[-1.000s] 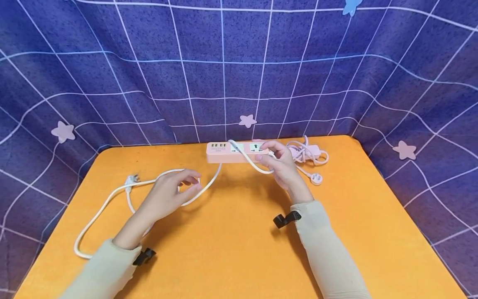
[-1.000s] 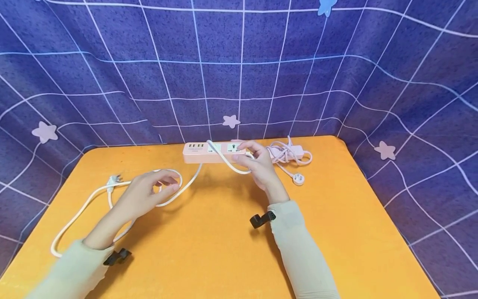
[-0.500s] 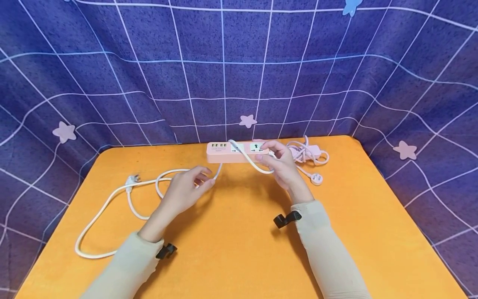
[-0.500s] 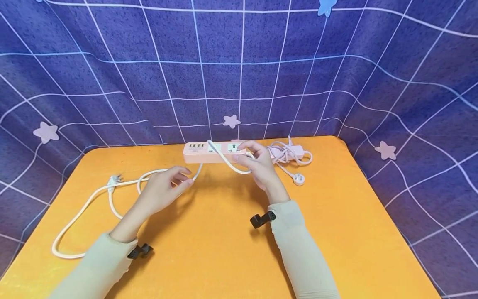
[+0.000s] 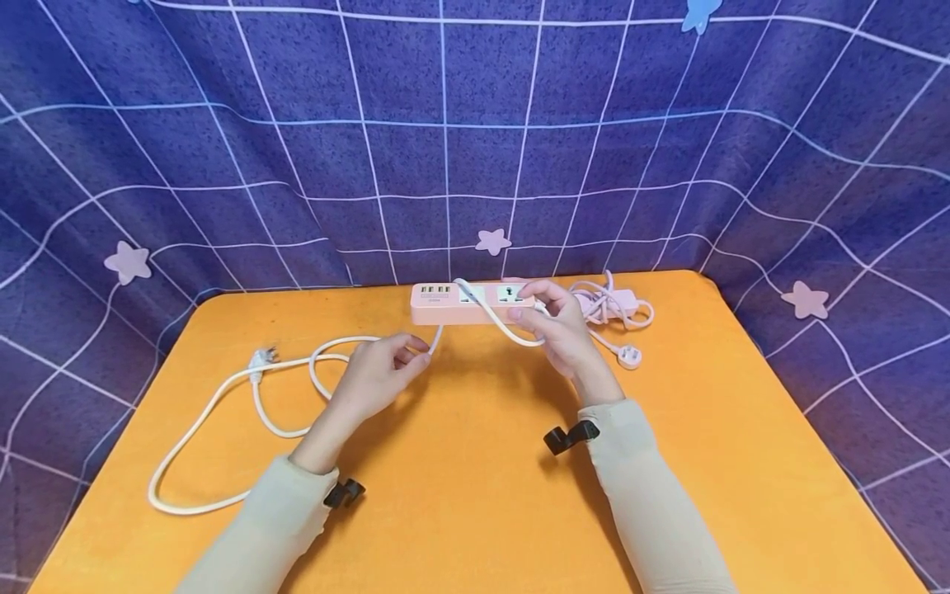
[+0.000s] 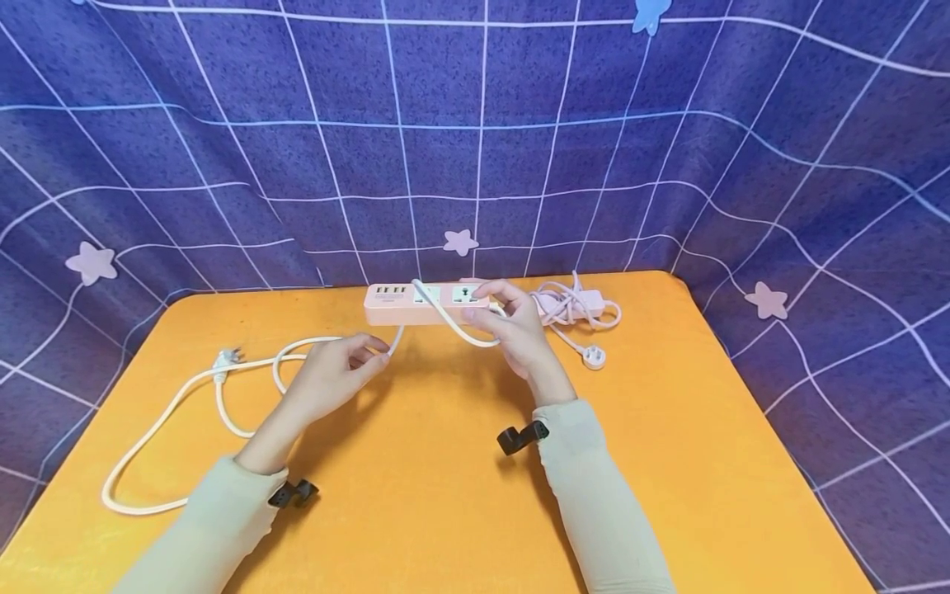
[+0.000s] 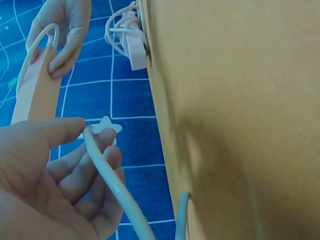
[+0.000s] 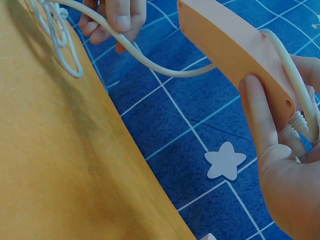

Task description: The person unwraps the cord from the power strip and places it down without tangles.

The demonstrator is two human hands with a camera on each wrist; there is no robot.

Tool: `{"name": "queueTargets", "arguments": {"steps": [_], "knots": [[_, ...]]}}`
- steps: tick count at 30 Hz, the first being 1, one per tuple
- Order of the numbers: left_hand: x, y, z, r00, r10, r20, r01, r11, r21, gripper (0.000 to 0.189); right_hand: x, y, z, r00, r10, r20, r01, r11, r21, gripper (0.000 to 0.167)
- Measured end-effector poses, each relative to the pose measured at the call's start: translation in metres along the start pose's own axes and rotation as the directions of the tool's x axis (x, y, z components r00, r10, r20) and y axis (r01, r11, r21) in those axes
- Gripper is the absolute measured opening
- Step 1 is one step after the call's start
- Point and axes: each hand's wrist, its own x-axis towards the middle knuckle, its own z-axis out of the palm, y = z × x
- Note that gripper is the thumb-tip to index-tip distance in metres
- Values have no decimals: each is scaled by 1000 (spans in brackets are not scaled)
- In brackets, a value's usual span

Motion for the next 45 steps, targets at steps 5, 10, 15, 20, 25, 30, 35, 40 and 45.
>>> {"name": "queueTargets", "arguments": {"steps": [5,10,15,20,25,30,35,40,45], "knots": [[2,-4,2,998,-10,62,13,999,-49,23,0,-1,-1,1000,4,6,-4,1000,-5,31],[3,-8,1,997,-28,75,35,995,-92,22,-1,0,-2,1000,10,15,-10,1000,-1,32],[4,-11,-2,998,-59,36,63,992,-110,22,-1,-1,-2,1000,5,10,-5,1000,-3,33],[4,-11,-7,997,-75,2,74,992,-106,21,0,0,-1,1000,-7,13,7,1000,16,33],[7,-12,-12,996,-73,-48,67,992,-103,18,0,-1,-2,1000,-6,23,5,999,36,32],[9,-13,-19,991,-73,-111,58,989,-134,24,-1,-2,-3,999,-2,35,0,999,44,30],[14,-14,-30,985,-81,-154,58,987,-147,26,-1,-3,-3,999,1,46,-3,999,48,30],[21,-12,-45,982,-47,-181,32,996,-85,27,-1,-2,-3,999,3,38,-4,999,44,28],[26,-11,-60,976,-15,-217,6,999,-40,22,-1,-2,-3,999,1,42,-3,999,49,28]]}}
